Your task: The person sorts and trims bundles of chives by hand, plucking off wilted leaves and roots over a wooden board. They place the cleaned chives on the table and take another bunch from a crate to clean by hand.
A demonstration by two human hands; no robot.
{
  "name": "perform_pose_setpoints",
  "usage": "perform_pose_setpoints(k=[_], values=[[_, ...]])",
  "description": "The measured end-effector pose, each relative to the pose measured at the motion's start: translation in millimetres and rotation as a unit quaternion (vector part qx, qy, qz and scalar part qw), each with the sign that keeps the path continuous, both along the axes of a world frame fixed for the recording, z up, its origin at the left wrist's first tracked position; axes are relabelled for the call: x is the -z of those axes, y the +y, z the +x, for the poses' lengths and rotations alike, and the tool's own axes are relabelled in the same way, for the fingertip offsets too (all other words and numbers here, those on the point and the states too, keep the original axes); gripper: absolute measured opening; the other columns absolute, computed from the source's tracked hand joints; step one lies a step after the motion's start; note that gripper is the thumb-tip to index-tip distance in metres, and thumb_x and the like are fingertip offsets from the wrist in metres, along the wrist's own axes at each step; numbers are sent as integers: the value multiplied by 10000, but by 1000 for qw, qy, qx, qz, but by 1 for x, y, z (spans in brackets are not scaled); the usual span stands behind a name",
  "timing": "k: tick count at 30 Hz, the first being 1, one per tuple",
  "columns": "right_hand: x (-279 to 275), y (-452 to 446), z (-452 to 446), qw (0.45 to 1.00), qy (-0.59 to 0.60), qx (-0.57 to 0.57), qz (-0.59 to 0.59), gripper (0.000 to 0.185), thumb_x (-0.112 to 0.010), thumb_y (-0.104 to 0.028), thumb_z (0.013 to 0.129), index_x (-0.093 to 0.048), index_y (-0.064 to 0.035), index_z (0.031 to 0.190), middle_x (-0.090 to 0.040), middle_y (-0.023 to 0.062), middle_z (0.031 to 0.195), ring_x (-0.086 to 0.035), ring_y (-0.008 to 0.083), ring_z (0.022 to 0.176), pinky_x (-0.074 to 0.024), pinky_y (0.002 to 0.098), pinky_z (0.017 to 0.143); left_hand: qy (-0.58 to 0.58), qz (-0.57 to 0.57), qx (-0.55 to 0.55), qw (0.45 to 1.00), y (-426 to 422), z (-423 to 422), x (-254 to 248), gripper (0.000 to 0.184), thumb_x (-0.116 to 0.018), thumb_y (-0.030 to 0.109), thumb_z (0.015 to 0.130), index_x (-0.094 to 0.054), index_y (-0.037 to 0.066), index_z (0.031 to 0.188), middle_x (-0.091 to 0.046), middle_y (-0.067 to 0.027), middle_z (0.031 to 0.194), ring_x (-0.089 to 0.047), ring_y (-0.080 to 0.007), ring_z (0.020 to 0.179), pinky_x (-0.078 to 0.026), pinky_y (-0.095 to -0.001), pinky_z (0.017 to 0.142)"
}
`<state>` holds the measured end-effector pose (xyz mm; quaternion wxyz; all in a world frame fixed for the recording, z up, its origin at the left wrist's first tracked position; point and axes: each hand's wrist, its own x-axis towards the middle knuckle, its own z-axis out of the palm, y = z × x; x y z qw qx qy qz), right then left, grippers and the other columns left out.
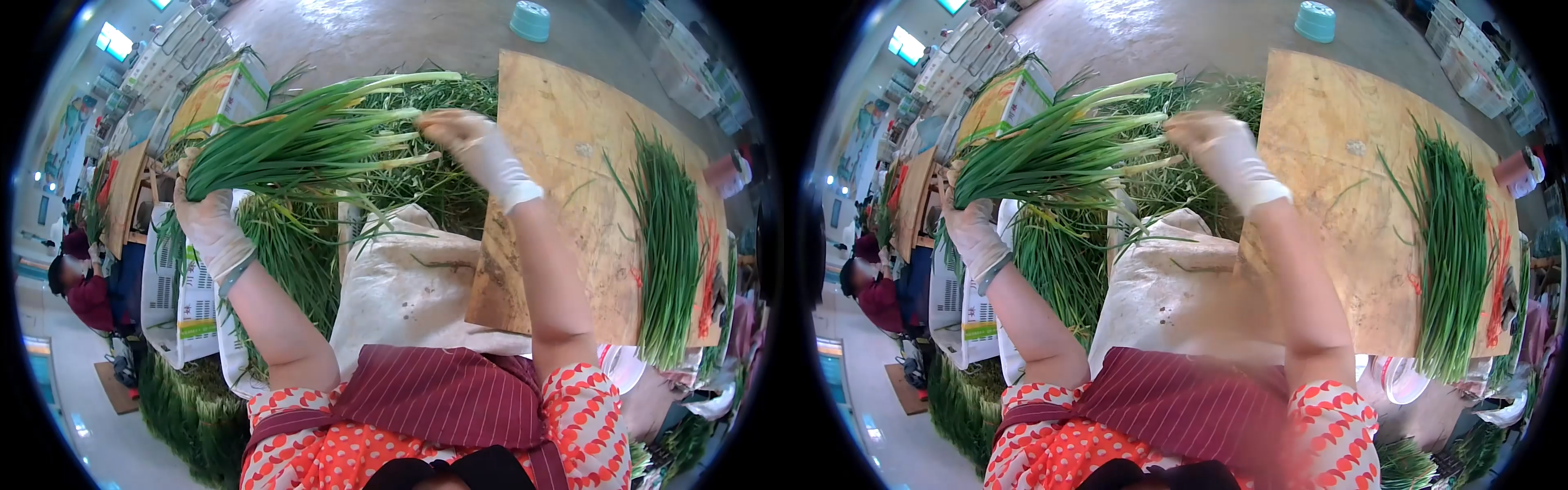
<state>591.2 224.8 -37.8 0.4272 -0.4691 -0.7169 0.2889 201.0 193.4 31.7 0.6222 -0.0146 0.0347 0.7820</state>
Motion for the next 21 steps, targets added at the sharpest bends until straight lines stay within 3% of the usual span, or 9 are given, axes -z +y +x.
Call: perform_pose_setpoints(k=[2, 6, 7, 8, 10, 12, 13, 16, 21], values=[[-8, 0, -29, 960, -191, 28, 203, 255, -633, -270, 841, -680, -99, 1025, -662, 71, 1033, -618, 214, 921, -457, 310, 852, 21, -20, -42, 999, 6, 3, 2, 231, -395, 99, 841, -583, -24, 898, -636, -152, 906, -597, -247, 868, -475, -403, 832], [-20, -3, -55, 964, -258, -8, 61, 261, -624, -275, 844, -681, -69, 994, -677, 102, 943, -622, 194, 938, -489, 361, 849, 16, -36, -70, 997, -3, 32, -15, 235, -390, 107, 854, -587, -14, 896, -638, -139, 916, -598, -232, 868, -478, -395, 828], [-18, -4, -59, 992, -55, -48, -103, 251, -619, -245, 853, -675, -40, 986, -676, 101, 915, -623, 180, 904, -520, 345, 788, 15, -30, -58, 998, -4, 31, -14, 228, -395, 101, 855, -589, -11, 900, -639, -133, 919, -598, -225, 868, -480, -386, 827], [-15, -4, -61, 950, 151, -85, -259, 242, -614, -216, 861, -670, -11, 978, -676, 99, 887, -624, 166, 871, -552, 328, 727, 13, -24, -46, 999, -4, 31, -14, 222, -400, 96, 857, -591, -7, 903, -641, -127, 921, -599, -218, 868, -481, -378, 827], [-9, -3, -61, 958, 149, -86, -231, 229, -596, -178, 874, -659, 36, 926, -665, 91, 870, -616, 159, 841, -583, 290, 659, 39, -9, -35, 999, -4, 30, -13, 214, -406, 86, 855, -592, -6, 909, -642, -127, 925, -599, -213, 873, -481, -372, 827], [-29, -17, -54, 886, 333, -73, -313, 244, -567, -208, 904, -636, 7, 997, -681, 61, 907, -603, 117, 798, -483, 251, 710, 64, 4, -25, 998, -4, 31, -13, 208, -412, 77, 853, -592, -6, 915, -643, -126, 929, -599, -209, 877, -482, -366, 827], [-21, -14, -52, 850, 414, -69, -319, 209, -531, -181, 910, -634, 1, 900, -661, 91, 928, -612, 147, 822, -551, 295, 627, 53, -14, -36, 998, -4, 34, -16, 194, -429, 68, 852, -595, -3, 922, -644, -105, 941, -600, -189, 875, -484, -344, 813], [6, 4, -30, 946, 258, 83, -179, 215, -481, -175, 929, -622, -14, 916, -666, 89, 944, -601, 124, 772, -509, 274, 645, 30, -1, -26, 999, -2, 23, -9, 195, -430, 50, 850, -598, -8, 929, -646, -102, 951, -603, -184, 880, -491, -325, 810], [57, 36, 44, 902, 358, 218, -105, 271, -575, -276, 876, -639, -54, 1017, -668, 72, 993, -603, 164, 860, -452, 300, 843, 14, 10, -19, 1000, -3, 1, -9, 217, -405, 36, 866, -597, -18, 951, -648, -114, 953, -606, -197, 901, -493, -319, 829]])
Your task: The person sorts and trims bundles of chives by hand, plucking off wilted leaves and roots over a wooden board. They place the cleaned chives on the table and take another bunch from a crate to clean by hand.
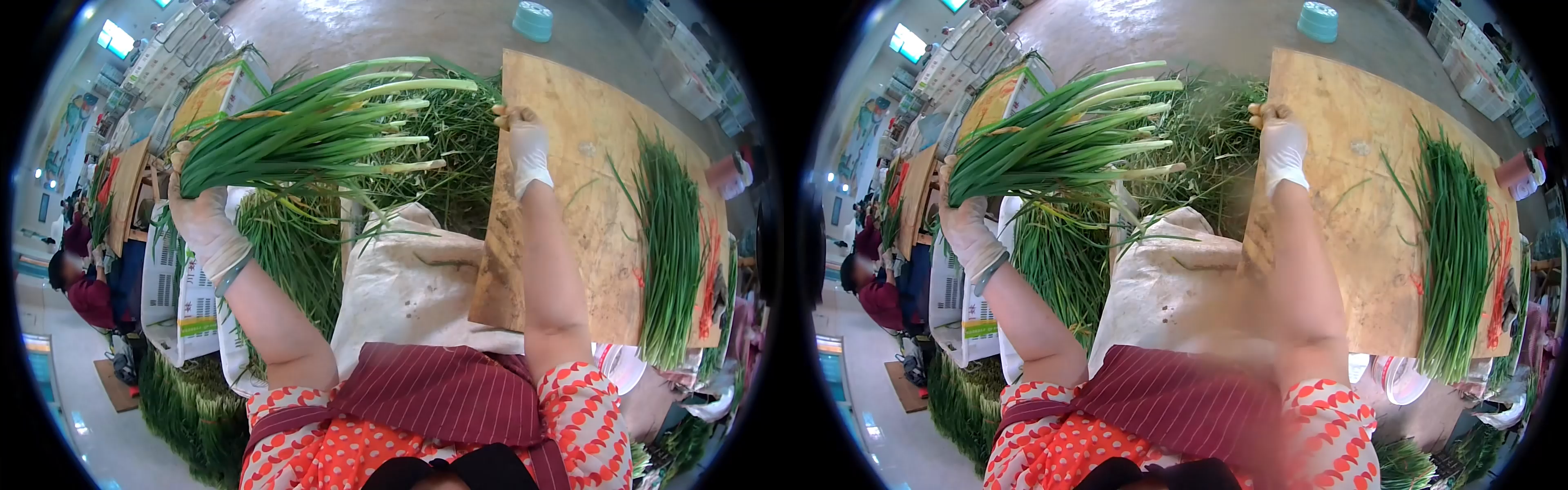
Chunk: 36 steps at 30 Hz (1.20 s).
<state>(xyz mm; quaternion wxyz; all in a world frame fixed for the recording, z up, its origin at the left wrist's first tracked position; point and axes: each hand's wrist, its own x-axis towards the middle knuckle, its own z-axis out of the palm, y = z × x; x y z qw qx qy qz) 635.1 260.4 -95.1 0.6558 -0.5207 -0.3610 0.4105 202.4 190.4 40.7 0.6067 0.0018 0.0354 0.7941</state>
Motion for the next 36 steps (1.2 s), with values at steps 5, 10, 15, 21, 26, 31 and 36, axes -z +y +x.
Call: perform_pose_setpoints(k=[5, 10, 15, 21, 26, 31, 36], values=[[-46, -20, -34, 918, -312, -232, 84, 609, -692, -384, 774, -541, 18, 1206, -631, 133, 1106, -563, 224, 1076, -398, 312, 968, 155, -109, -208, 959, 2, 37, -16, 215, -445, -29, 812, -596, -71, 959, -629, -197, 938, -630, -266, 868, -549, -354, 776], [-49, -14, -87, 900, 58, -424, 90, 263, -674, -25, 787, -615, 28, 1038, -658, 99, 968, -627, 134, 857, -529, 248, 761, 5, 44, 52, 998, 1, 9, -9, 239, -416, 53, 862, -585, -33, 1009, -620, -154, 1023, -588, -244, 965, -492, -378, 856], [-51, -27, -83, 942, 54, -329, 31, 185, -622, -74, 835, -627, 9, 1001, -660, 78, 888, -613, 132, 797, -514, 269, 709, 68, -46, -58, 995, -5, 32, -16, 284, -381, 137, 910, -577, 16, 1077, -622, -94, 1095, -569, -193, 1030, -434, -359, 924], [-51, -14, -55, 974, 174, -141, -27, 201, -543, -162, 875, -618, -21, 997, -607, 31, 807, -569, 151, 755, -466, 256, 740, 0, 35, 66, 997, 0, 20, -4, 260, -416, 37, 836, -592, -56, 1003, -622, -190, 977, -622, -277, 898, -527, -405, 831], [-5, -16, -28, 998, -36, -50, -2, 320, -632, -297, 851, -618, -63, 1070, -643, 26, 929, -577, 153, 872, -408, 307, 913, 206, -37, -154, 966, 7, 29, 4, 328, -436, 28, 761, -593, -59, 1035, -622, -191, 1005, -622, -276, 924, -529, -423, 826], [-8, -43, -82, 909, 202, -362, -54, 350, -557, -189, 897, -525, -24, 1204, -625, 67, 1098, -585, 129, 962, -495, 254, 808, 170, -128, -180, 960, 8, 53, -17, 258, -413, 78, 891, -571, 4, 1082, -635, -71, 1068, -612, -141, 947, -468, -265, 849], [-15, -21, -112, 920, 242, -301, -66, 195, -527, -129, 895, -610, -31, 1041, -650, 42, 947, -601, 127, 798, -485, 246, 687, -64, -74, -60, 993, 14, 43, -9, 238, -418, 85, 898, -584, 61, 1067, -651, -44, 1034, -596, -123, 964, -439, -256, 881]])
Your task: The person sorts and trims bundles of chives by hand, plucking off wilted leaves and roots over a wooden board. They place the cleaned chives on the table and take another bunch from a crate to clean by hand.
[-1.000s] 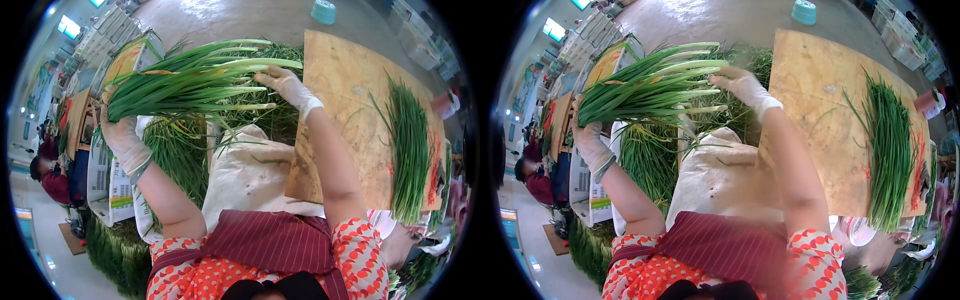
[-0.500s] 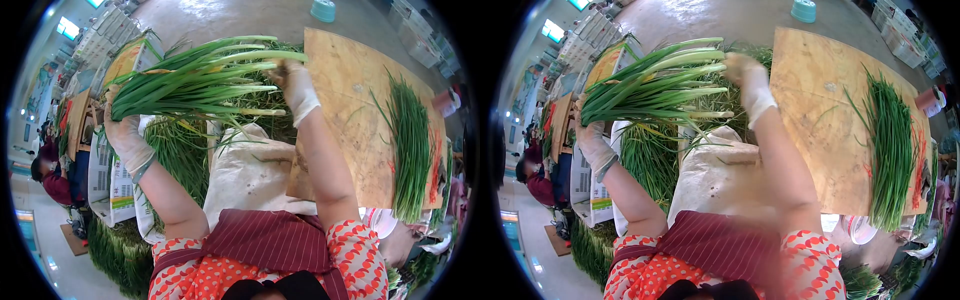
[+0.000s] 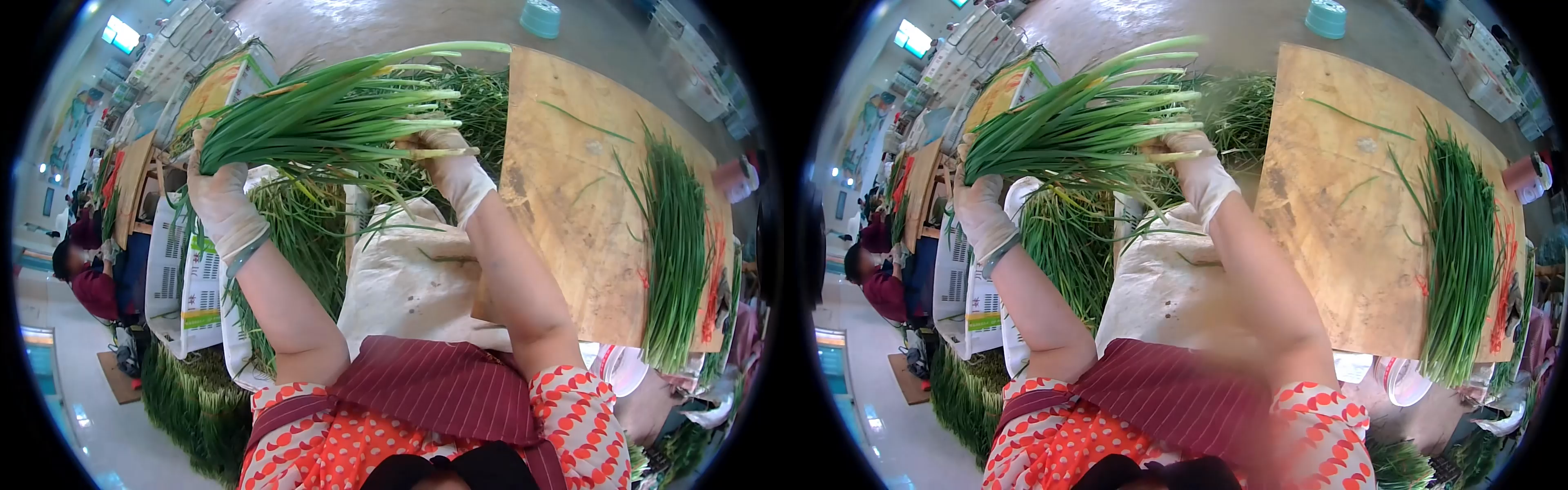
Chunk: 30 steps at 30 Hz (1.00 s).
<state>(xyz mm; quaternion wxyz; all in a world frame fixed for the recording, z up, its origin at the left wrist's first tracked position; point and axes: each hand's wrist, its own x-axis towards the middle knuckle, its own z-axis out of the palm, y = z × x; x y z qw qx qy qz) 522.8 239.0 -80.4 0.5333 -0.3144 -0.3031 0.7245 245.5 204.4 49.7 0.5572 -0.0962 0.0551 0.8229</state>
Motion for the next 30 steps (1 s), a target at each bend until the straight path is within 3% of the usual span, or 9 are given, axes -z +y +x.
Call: perform_pose_setpoints(k=[7, 9, 12, 17, 19, 24, 26, 28, 30], values=[[-44, -25, 29, 979, -167, 52, 107, 201, -511, -149, 910, -622, 0, 985, -677, 104, 895, -626, 145, 767, -475, 248, 744, 192, -104, -114, 969, 9, 22, -9, 200, -452, 72, 906, -572, 8, 1052, -647, -34, 1016, -589, -98, 905, -440, -224, 858], [-29, -20, 34, 979, -185, 26, 84, 244, -547, -171, 896, -604, -8, 1068, -667, 120, 974, -621, 142, 816, -458, 245, 814, 558, -226, -151, 784, 6, 27, -12, 243, -551, 40, 842, -573, -5, 1080, -645, -54, 989, -587, -91, 829, -463, -202, 777], [-38, -50, 16, 960, -165, -73, 217, 397, -677, -192, 812, -585, -10, 1152, -639, 106, 1025, -581, 126, 856, -444, 257, 852, 712, -247, -146, 641, -7, 42, -22, 535, -699, 19, 734, -455, -1, 1209, -593, -138, 1099, -567, -121, 967, -478, -217, 795], [-62, -53, -18, 968, -170, -40, 182, 296, -631, -174, 849, -614, 8, 1081, -651, 55, 866, -511, 81, 682, -449, 214, 672, 728, -227, -161, 626, -12, 58, -26, 553, -768, 100, 683, -521, -20, 1163, -630, -106, 1021, -593, -123, 887, -470, -204, 787], [-79, -57, -9, 984, -92, -91, 122, 263, -608, -173, 866, -623, 11, 1053, -653, 52, 847, -504, 74, 644, -443, 211, 636, 782, -293, -168, 523, -13, 63, -34, 474, -733, 72, 711, -550, -12, 1140, -631, -89, 1027, -592, -114, 893, -469, -206, 799], [-85, -79, 67, 961, -190, 9, 200, 280, -589, -314, 870, -661, -43, 880, -648, 23, 757, -486, 72, 558, -407, 207, 539, 596, -127, -164, 775, 22, 38, -20, 358, -682, 69, 776, -573, 11, 1112, -643, -107, 972, -605, -131, 831, -481, -210, 729], [-53, -75, 99, 966, 13, -29, 255, 315, -611, -373, 840, -637, -60, 824, -611, 17, 703, -492, 72, 570, -394, 202, 533, 539, -137, -152, 817, 18, 52, -30, 343, -686, 100, 794, -568, 2, 1101, -643, -107, 976, -604, -134, 851, -482, -207, 744], [-40, -75, 123, 930, 188, -98, 302, 329, -624, -398, 823, -613, -73, 776, -574, 9, 663, -500, 75, 582, -376, 192, 526, 704, -207, -206, 648, 12, 61, -36, 309, -665, 113, 821, -554, -14, 1081, -640, -93, 983, -601, -137, 874, -488, -213, 751], [-33, -90, 138, 952, 23, -171, 253, 335, -620, -366, 826, -640, -54, 948, -603, 22, 710, -544, 113, 638, -426, 215, 587, 590, -138, -182, 775, 28, 49, -31, 293, -658, 108, 824, -552, -17, 1067, -635, -91, 986, -598, -135, 878, -490, -220, 757]])
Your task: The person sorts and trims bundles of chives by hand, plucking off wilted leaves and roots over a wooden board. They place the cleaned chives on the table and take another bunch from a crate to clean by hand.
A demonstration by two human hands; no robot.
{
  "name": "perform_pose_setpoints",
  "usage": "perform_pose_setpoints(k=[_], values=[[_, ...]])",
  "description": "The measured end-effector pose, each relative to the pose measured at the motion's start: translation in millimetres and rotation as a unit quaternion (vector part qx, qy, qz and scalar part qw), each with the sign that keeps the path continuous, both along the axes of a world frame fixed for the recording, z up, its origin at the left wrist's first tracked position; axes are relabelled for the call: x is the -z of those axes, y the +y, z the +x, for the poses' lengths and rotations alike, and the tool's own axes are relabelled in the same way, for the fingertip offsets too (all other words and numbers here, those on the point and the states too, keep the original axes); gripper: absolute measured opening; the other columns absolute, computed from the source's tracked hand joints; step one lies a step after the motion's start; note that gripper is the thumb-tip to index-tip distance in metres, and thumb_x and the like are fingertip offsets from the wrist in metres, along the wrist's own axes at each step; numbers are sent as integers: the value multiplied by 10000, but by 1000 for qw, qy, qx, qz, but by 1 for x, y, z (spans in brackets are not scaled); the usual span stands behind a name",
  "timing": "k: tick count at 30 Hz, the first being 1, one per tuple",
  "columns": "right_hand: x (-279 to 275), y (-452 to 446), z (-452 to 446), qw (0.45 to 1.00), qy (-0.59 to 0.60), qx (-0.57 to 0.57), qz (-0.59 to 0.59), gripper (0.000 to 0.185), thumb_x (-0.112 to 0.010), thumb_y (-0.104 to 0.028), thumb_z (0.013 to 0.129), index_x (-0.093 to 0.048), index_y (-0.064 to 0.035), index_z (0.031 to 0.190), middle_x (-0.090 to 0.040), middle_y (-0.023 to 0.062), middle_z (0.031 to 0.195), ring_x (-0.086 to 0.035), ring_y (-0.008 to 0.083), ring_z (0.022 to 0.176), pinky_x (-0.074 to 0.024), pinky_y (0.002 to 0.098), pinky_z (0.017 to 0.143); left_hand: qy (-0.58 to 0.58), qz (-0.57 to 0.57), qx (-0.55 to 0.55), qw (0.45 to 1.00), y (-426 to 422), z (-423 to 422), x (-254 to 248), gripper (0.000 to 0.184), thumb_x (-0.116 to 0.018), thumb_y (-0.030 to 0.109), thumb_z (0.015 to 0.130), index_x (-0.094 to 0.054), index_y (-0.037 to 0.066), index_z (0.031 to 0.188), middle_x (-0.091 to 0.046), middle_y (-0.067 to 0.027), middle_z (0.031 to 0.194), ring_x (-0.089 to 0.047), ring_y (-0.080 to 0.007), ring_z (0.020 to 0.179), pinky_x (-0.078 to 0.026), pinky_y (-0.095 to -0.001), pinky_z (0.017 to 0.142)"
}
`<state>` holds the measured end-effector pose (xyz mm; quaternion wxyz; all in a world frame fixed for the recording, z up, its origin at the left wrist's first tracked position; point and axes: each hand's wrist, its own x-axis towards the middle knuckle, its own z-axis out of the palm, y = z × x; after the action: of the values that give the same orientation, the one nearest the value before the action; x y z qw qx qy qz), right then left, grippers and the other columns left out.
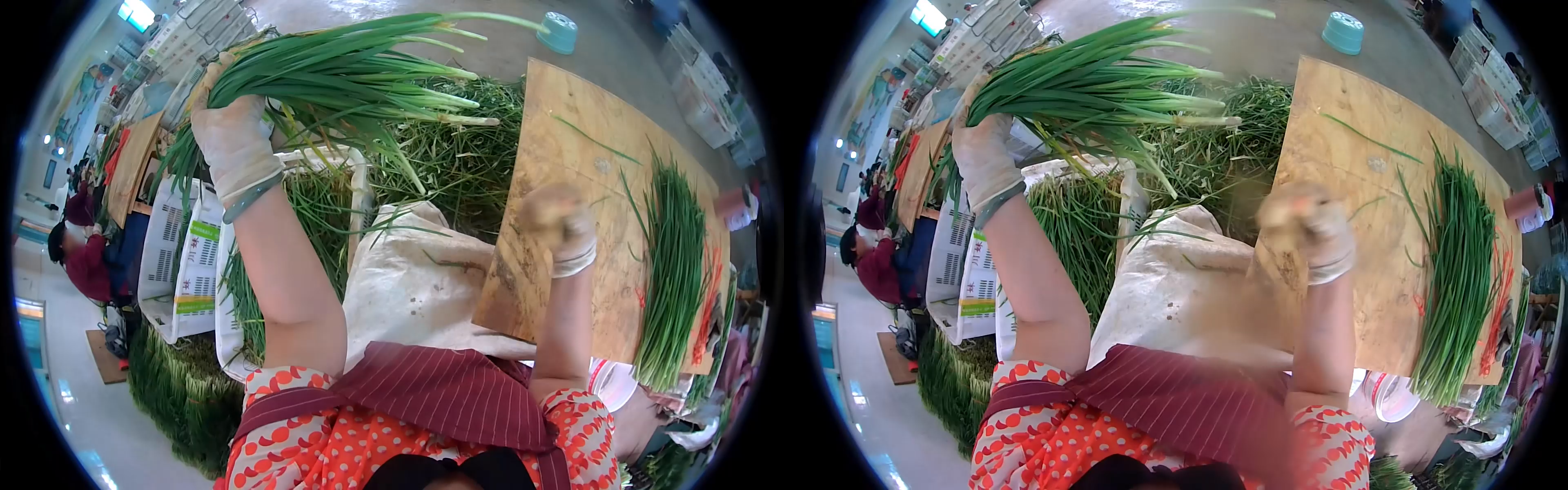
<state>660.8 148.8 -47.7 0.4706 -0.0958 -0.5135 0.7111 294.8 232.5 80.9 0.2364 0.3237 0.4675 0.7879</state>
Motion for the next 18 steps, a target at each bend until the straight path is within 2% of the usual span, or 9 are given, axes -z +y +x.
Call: perform_pose_setpoints(k=[2, 4, 5, 8, 11, 13, 15, 17, 18], values=[[-30, -9, -42, 982, -190, -12, -9, 472, -614, -315, 824, -562, -15, 1186, -649, 95, 939, -595, 145, 812, -470, 258, 737, -152, 78, 72, 983, 6, 1, -5, 277, -652, 103, 827, -550, -21, 1052, -631, -89, 988, -595, -134, 882, -492, -226, 762], [-32, -8, -84, 955, -288, -64, 39, 665, -627, -305, 810, -385, 13, 1342, -556, 180, 1208, -558, 217, 1058, -419, 311, 924, -523, 147, 136, 828, 1, 20, -24, 209, -616, 50, 836, -542, -23, 1018, -623, -84, 987, -581, -121, 896, -498, -254, 775], [-19, -6, -110, 954, -297, 9, 42, 708, -654, -289, 792, -355, 24, 1352, -497, 195, 1272, -507, 232, 1132, -389, 314, 957, -522, 147, 139, 828, -6, 33, -22, 209, -616, 50, 836, -542, -23, 1018, -623, -84, 987, -581, -121, 896, -498, -254, 775], [10, 14, -186, 913, -358, 191, -24, 792, -708, -203, 752, -285, 31, 1380, -430, 208, 1344, -406, 256, 1255, -330, 328, 1013, -104, 21, 36, 994, -17, 59, -17, 119, -538, 16, 851, -547, -12, 967, -619, -87, 934, -578, -152, 886, -510, -308, 786], [5, 50, -222, 872, -400, 278, 46, 624, -684, -134, 777, -398, 44, 1302, -502, 198, 1267, -484, 217, 1161, -376, 302, 952, -49, 49, 48, 996, 3, 48, -4, 106, -457, 58, 871, -540, 1, 906, -609, -91, 906, -584, -203, 864, -508, -363, 805], [33, 82, -245, 948, -185, 242, -97, 628, -712, -291, 754, -460, -8, 1255, -586, 208, 1128, -572, 323, 1022, -458, 328, 839, -336, 133, 167, 917, 10, 37, -4, 153, -425, 119, 883, -529, 8, 875, -599, -106, 909, -579, -239, 874, -489, -399, 839], [59, 88, -253, 938, -37, 330, 100, 361, -628, -252, 847, -575, -21, 1119, -659, 112, 914, -619, 233, 824, -467, 299, 693, -493, 172, 263, 811, 9, 31, -5, 192, -408, 163, 894, -521, 12, 859, -591, -120, 925, -571, -256, 901, -464, -429, 877], [-28, 27, -206, 960, -152, 171, -159, 209, -537, -194, 914, -630, -54, 1037, -648, 42, 773, -584, 128, 736, -441, 252, 632, -555, 185, 325, 743, 6, 28, -2, 212, -402, 187, 901, -516, 14, 854, -587, -128, 941, -564, -262, 923, -446, -447, 903], [-13, 20, -210, 966, -103, 208, -112, 222, -550, -190, 909, -627, -96, 1094, -651, 45, 776, -575, 129, 765, -435, 235, 728, -529, 188, 347, 752, 5, 27, 1, 216, -402, 185, 898, -531, 15, 865, -585, -139, 921, -558, -276, 927, -444, -454, 906]])
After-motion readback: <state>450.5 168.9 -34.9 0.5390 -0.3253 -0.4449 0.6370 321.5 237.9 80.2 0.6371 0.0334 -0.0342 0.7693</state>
